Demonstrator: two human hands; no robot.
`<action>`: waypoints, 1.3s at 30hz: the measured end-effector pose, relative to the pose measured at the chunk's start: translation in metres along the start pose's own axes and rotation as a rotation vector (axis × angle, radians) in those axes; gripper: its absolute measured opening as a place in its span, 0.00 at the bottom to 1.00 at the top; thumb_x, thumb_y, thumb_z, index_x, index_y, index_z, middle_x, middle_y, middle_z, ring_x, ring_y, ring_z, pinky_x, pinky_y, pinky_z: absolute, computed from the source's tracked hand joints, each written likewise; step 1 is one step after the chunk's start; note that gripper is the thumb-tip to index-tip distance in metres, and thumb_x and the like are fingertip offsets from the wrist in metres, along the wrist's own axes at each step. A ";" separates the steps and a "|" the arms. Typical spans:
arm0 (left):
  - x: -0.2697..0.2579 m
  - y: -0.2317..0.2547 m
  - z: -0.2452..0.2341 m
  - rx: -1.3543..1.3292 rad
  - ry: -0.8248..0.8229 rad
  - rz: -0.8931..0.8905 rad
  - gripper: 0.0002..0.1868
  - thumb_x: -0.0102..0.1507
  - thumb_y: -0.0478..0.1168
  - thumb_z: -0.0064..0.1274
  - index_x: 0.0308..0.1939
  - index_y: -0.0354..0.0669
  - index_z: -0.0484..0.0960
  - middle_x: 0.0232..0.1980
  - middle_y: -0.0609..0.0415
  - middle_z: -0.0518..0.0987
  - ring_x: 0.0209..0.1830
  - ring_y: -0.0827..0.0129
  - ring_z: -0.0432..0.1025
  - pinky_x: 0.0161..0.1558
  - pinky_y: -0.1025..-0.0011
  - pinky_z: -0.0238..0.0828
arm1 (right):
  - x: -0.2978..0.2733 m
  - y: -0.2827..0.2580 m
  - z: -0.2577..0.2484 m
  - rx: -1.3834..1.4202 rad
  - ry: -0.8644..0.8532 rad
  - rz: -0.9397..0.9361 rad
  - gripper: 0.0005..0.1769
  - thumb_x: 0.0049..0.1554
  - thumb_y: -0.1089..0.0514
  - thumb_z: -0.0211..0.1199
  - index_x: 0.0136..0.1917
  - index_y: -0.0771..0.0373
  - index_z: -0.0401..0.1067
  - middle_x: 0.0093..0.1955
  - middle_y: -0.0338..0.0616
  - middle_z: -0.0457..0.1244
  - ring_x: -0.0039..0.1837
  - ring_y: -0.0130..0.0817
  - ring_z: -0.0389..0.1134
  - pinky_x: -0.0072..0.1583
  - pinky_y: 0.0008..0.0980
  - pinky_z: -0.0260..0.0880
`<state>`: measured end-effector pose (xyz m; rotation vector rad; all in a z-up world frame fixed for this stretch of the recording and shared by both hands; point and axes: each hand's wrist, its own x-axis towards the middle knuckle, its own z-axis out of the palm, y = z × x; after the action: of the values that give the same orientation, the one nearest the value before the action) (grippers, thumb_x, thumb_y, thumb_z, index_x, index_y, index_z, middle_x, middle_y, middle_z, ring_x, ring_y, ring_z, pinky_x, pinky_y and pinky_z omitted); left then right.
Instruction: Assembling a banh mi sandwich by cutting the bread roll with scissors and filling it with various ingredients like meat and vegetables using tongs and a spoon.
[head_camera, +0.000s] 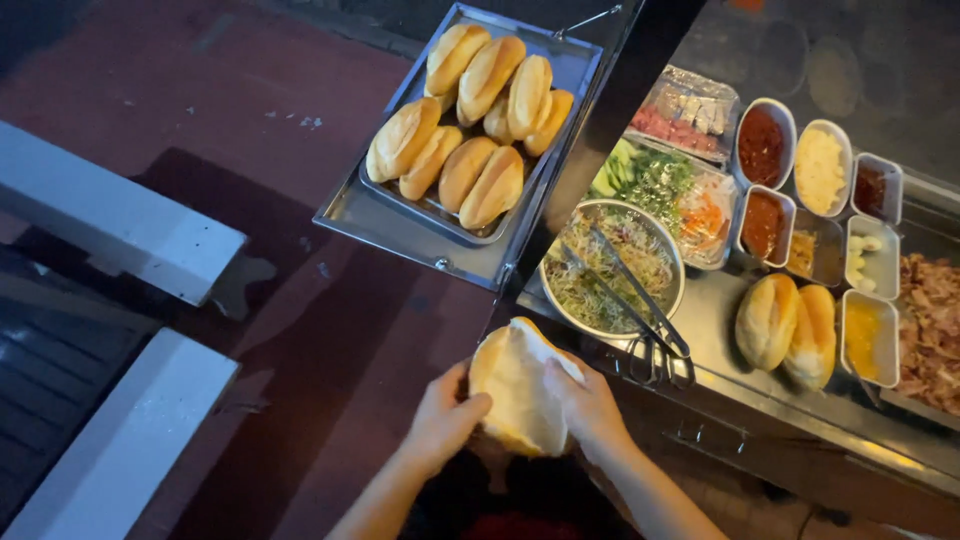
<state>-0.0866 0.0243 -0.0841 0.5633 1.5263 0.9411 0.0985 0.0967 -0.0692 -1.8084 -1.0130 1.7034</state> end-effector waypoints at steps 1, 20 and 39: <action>-0.006 0.013 -0.003 -0.008 0.003 0.004 0.32 0.53 0.36 0.53 0.64 0.44 0.84 0.50 0.53 0.89 0.44 0.72 0.79 0.46 0.75 0.76 | 0.004 -0.004 -0.005 -0.007 -0.002 -0.005 0.19 0.63 0.52 0.61 0.63 0.58 0.81 0.51 0.45 0.75 0.50 0.35 0.74 0.54 0.34 0.74; -0.017 0.033 0.078 -0.309 0.155 -0.088 0.50 0.55 0.35 0.57 0.81 0.60 0.57 0.74 0.53 0.75 0.66 0.66 0.75 0.60 0.67 0.78 | 0.038 0.001 -0.058 -0.882 -0.390 -0.856 0.49 0.53 0.69 0.66 0.81 0.39 0.57 0.87 0.52 0.44 0.80 0.51 0.60 0.71 0.39 0.64; -0.026 0.056 0.104 -0.634 0.302 -0.312 0.40 0.62 0.35 0.47 0.79 0.68 0.66 0.69 0.46 0.78 0.66 0.53 0.73 0.51 0.55 0.71 | 0.040 -0.067 -0.090 -0.652 -0.473 -0.421 0.39 0.56 0.48 0.69 0.79 0.39 0.64 0.81 0.35 0.60 0.68 0.32 0.69 0.66 0.40 0.74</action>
<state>0.0105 0.0603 -0.0211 -0.2736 1.4141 1.2199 0.1713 0.1829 -0.0328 -1.3648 -2.1775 1.6665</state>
